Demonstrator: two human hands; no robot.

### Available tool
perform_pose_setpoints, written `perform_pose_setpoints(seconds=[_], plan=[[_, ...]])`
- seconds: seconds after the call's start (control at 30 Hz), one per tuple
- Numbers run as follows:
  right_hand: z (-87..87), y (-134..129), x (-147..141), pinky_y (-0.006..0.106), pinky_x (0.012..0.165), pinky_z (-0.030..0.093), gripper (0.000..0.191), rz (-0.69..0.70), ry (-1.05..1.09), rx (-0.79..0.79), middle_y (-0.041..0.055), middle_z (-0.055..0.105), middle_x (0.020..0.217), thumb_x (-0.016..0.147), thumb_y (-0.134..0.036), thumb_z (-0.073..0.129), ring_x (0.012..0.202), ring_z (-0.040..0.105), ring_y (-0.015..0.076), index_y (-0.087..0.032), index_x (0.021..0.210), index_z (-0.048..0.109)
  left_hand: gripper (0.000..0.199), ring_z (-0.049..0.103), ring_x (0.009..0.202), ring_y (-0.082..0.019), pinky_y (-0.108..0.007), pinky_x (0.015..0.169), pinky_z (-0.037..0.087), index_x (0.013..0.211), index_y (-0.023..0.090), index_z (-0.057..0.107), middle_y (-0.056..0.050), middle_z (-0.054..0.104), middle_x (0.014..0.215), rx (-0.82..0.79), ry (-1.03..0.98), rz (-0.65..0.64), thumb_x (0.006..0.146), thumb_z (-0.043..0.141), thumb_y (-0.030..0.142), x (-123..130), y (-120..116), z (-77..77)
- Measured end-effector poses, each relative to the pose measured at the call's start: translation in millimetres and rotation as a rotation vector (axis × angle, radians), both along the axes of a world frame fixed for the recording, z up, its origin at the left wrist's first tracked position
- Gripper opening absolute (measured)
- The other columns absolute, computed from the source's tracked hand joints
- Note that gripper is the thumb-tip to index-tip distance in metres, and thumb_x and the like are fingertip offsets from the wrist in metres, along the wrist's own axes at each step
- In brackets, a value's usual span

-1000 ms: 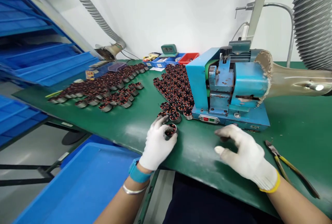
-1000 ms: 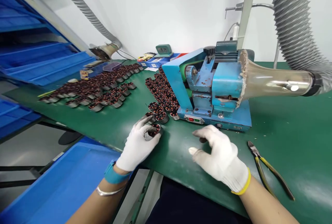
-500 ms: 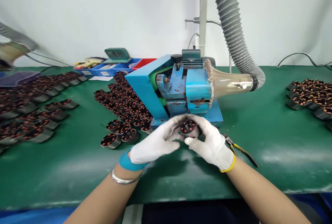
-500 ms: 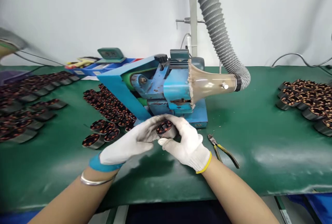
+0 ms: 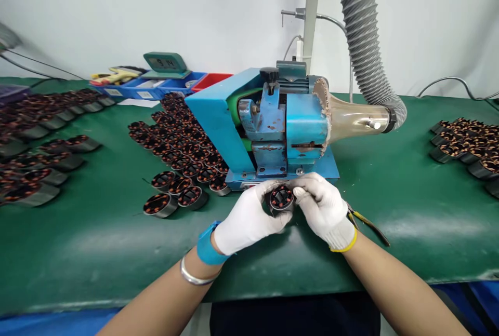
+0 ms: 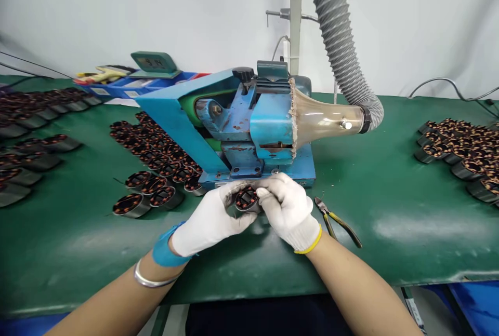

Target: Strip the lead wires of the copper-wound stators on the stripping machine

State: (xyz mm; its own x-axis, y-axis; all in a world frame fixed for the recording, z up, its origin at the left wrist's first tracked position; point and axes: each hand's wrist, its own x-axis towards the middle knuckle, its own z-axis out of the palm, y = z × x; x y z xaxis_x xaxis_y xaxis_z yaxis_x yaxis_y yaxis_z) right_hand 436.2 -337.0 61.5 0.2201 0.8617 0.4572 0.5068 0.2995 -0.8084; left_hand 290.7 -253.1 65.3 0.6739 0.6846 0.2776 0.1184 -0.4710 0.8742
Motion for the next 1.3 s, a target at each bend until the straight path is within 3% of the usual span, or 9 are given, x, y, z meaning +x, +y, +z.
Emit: perform_pose_setpoints(seconds=[0.1,0.2,0.27,0.37,0.53,0.63,0.8,0.97,1.3], plan=[[-6.6,6.5,-0.8,0.028,0.057,0.049,0.031,-0.050,0.567,-0.200,0.0022,0.059,0.067,0.087,-0.048,0.056,0.062,0.056,0.0161,-0.019,0.077,0.061,0.028,0.072,0.081,-0.025,-0.034,0.075,0.061,0.090,0.019,0.069,-0.006,0.075,0.089,0.010,-0.008,0.035,0.063,0.068,0.024,1.3,-3.7,1.3],[-9.4,11.7,-1.7,0.029,0.059,0.052,0.037,-0.114,0.864,-0.205,0.0023,0.059,0.070,0.079,-0.057,0.061,0.062,0.057,0.0163,-0.021,0.076,0.058,0.038,0.072,0.084,-0.026,-0.036,0.080,0.061,0.096,0.018,0.068,-0.006,0.075,0.092,-0.002,-0.047,0.180,0.059,0.071,0.027,2.4,-4.2,-5.7],[-7.3,11.1,-5.5,0.034,0.069,0.055,0.034,-0.086,0.810,-0.237,0.0045,0.065,0.083,0.072,-0.050,0.069,0.070,0.061,0.0191,-0.021,0.089,0.062,0.046,0.071,0.090,-0.027,-0.039,0.086,0.059,0.101,0.017,0.067,-0.008,0.074,0.097,-0.012,-0.071,0.282,0.058,0.074,0.030,4.1,-4.0,-11.6],[-2.4,5.6,-15.3,0.040,0.087,0.055,0.059,-0.014,0.558,-0.264,0.0078,0.065,0.109,0.058,-0.032,0.080,0.091,0.064,0.0244,-0.022,0.113,0.060,0.056,0.068,0.102,-0.029,-0.043,0.095,0.055,0.112,0.016,0.063,-0.010,0.071,0.108,-0.048,-0.112,0.377,0.060,0.078,0.034,8.1,-5.9,-18.2],[-3.1,2.4,-14.7,0.042,0.096,0.052,0.050,-0.058,0.418,-0.148,0.0101,0.062,0.116,0.071,-0.032,0.071,0.105,0.062,0.0255,-0.019,0.117,0.060,0.073,0.062,0.116,-0.031,-0.045,0.101,0.052,0.129,0.014,0.053,-0.016,0.062,0.128,-0.183,-0.222,0.221,0.063,0.078,0.032,16.7,-15.6,-18.7],[-2.9,7.0,-3.5,0.041,0.102,0.049,0.051,-0.003,0.462,-0.094,0.0107,0.062,0.121,0.074,-0.035,0.071,0.112,0.061,0.0252,-0.018,0.120,0.059,0.067,0.066,0.110,-0.030,-0.044,0.097,0.055,0.127,0.014,0.054,-0.015,0.065,0.124,-0.241,-0.262,0.170,0.067,0.076,0.033,23.8,-15.9,-12.8],[10.7,18.1,5.3,0.039,0.093,0.053,0.054,-0.053,0.582,-0.172,0.0091,0.068,0.108,0.068,-0.034,0.078,0.100,0.065,0.0251,-0.016,0.115,0.060,0.053,0.067,0.103,-0.029,-0.043,0.096,0.054,0.113,0.015,0.064,-0.012,0.071,0.112,0.003,-0.168,0.258,0.064,0.077,0.030,38.5,-3.7,0.5],[23.3,20.1,10.9,0.033,0.079,0.052,0.033,-0.091,0.528,-0.176,0.0034,0.070,0.091,0.076,-0.041,0.071,0.087,0.064,0.0217,-0.017,0.099,0.067,0.041,0.070,0.095,-0.027,-0.038,0.087,0.057,0.105,0.016,0.066,-0.009,0.074,0.104,0.026,-0.145,0.245,0.068,0.074,0.030,50.6,0.6,14.0],[16.5,23.5,8.3,0.028,0.073,0.050,0.029,-0.055,0.617,-0.101,0.0007,0.065,0.083,0.078,-0.041,0.067,0.078,0.059,0.0172,-0.017,0.093,0.065,0.037,0.071,0.093,-0.024,-0.034,0.085,0.058,0.104,0.019,0.066,-0.005,0.074,0.101,0.153,-0.079,0.302,0.069,0.073,0.028,52.0,0.4,17.0]])
